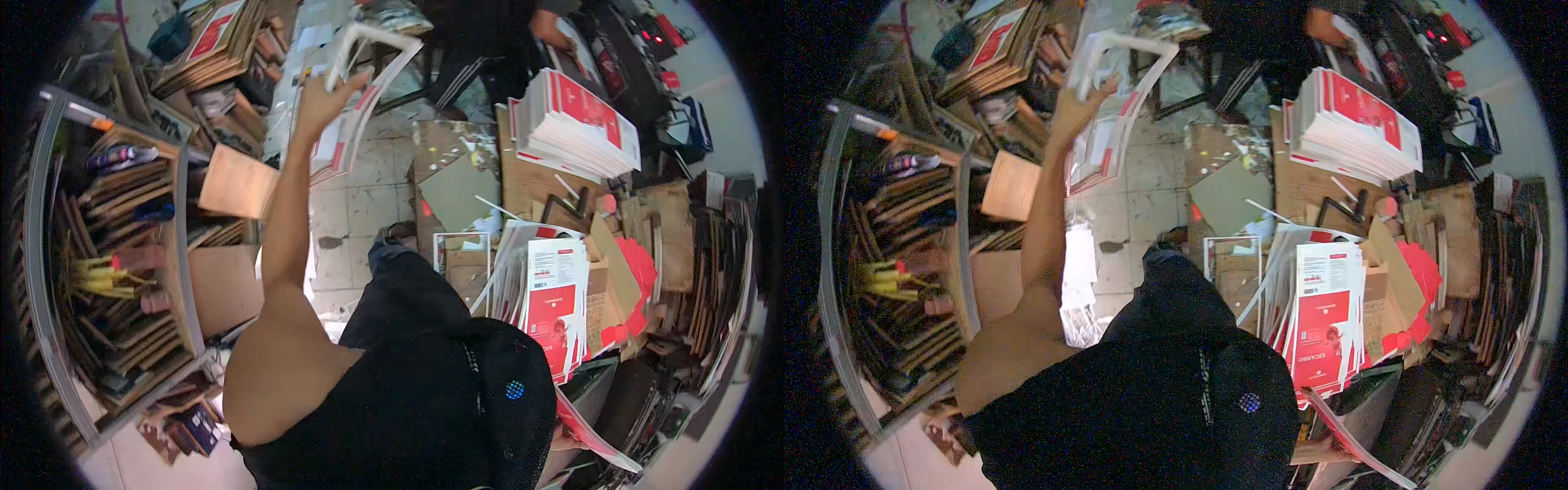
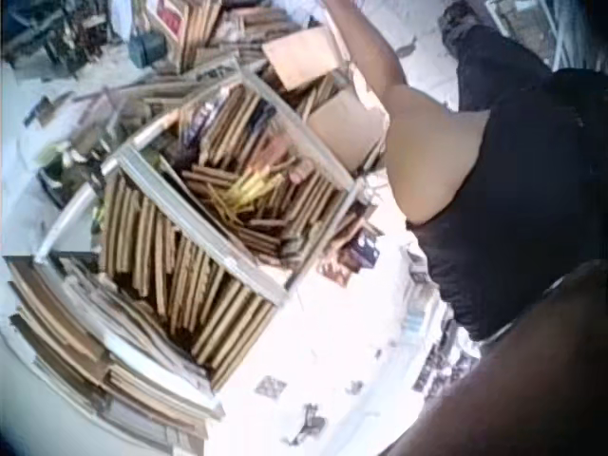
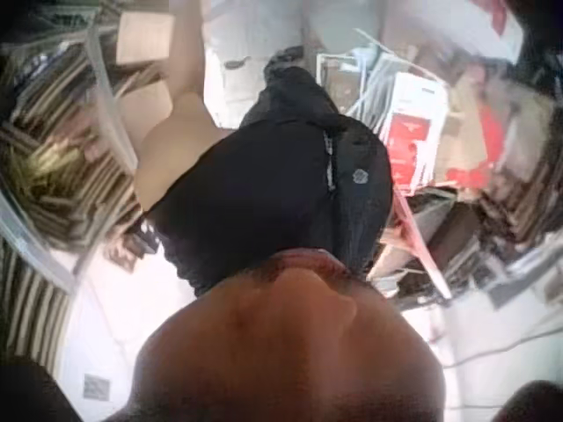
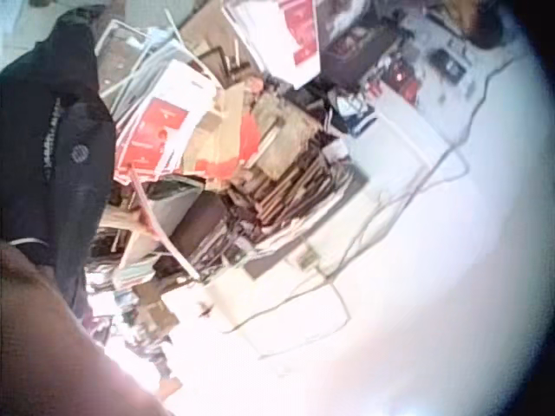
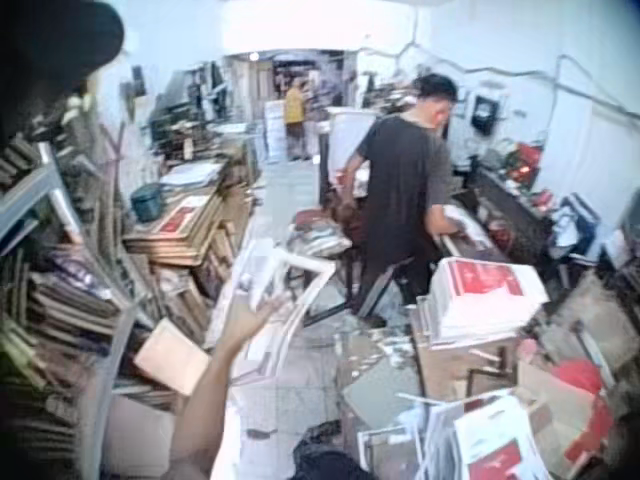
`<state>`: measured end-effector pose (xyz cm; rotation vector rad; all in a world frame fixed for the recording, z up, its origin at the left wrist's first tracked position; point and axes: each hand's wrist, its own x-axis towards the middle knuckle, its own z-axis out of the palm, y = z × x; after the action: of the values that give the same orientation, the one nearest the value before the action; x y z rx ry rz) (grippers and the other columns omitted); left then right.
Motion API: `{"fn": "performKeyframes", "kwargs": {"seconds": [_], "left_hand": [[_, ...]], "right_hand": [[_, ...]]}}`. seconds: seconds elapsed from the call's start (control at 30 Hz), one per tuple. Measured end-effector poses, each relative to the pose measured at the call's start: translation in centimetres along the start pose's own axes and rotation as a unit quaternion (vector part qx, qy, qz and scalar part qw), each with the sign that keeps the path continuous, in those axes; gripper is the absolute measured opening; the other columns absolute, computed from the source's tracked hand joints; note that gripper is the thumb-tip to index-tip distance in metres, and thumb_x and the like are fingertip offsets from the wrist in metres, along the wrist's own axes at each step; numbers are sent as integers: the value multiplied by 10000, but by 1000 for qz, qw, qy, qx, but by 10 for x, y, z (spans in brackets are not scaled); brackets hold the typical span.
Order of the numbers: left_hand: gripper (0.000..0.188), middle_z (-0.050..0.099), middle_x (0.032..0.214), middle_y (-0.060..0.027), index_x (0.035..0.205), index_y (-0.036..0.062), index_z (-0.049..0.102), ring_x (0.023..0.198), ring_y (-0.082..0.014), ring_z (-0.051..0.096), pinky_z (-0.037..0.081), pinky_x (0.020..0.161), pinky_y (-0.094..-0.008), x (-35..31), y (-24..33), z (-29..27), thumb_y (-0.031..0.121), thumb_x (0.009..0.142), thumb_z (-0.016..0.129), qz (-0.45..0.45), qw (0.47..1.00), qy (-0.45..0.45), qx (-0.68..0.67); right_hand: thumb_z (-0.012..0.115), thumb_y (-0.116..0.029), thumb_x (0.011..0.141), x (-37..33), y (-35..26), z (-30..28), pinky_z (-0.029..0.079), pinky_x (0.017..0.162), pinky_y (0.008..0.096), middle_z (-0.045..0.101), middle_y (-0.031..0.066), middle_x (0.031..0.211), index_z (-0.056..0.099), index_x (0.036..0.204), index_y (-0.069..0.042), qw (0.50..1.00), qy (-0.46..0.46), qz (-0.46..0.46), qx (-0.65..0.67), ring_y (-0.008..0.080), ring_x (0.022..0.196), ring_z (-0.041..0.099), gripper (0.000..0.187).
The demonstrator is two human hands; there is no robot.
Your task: The person peels scrap border paper from die-cut printed sheets by hand, separates the waste strips, and aligns and stacks the printed sheets on the worktable.
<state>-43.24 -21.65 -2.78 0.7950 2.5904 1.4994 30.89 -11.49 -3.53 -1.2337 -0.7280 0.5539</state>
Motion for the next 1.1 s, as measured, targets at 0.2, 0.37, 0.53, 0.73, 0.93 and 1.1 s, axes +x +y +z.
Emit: {"fn": "performKeyframes", "kwargs": {"seconds": [0.2,0.37,0.53,0.73,0.93,1.1], "left_hand": [[732,615,1068,-275,1178,-18,580,1064,-410,562,415,933,-470,-119,-275,45,622,832,498,-158,942,-13,295],[893,368,1378,-292,1354,-55,360,1266,-427,382,264,1068,-535,-276,-333,75,599,781,561,-496,787,-221,292],[785,459,1259,-235,1304,-54,371,1166,-367,461,343,1012,-459,-261,-288,110,467,790,658,-380,901,168,124],[461,527,1142,-128,1200,-3,473,1063,-256,496,373,951,-367,-129,-24,185,208,827,646,-32,957,-24,-288],[728,471,1314,-110,1342,47,382,1243,-231,423,316,1059,-386,-204,162,232,316,774,749,239,691,-518,-443],[444,653,877,-41,1073,15,585,764,-117,624,531,680,-271,-248,246,212,304,785,760,-40,670,-555,-492]], "right_hand": [[583,-569,829,-3,-1,17,473,849,491,554,67,1124,495,1249,-154,999,-30,24,-31,268,1026,533,598],[574,-562,838,-9,-11,20,452,880,516,533,82,1175,478,1272,-147,999,-15,1,-46,283,1069,513,609],[565,-555,847,-13,-14,31,430,912,540,511,98,1226,461,1295,-140,999,-10,-2,-33,298,1112,494,620],[554,-547,857,-15,-23,47,404,950,570,486,117,1287,441,1323,-132,1000,11,-11,2,317,1163,471,634],[544,-516,874,-27,-67,126,344,1006,605,473,134,1339,438,1336,-122,947,-52,142,284,335,1214,448,616],[526,-469,901,-75,-80,149,278,1084,532,473,126,1356,435,1340,-88,875,-73,158,452,291,1241,439,588]]}}
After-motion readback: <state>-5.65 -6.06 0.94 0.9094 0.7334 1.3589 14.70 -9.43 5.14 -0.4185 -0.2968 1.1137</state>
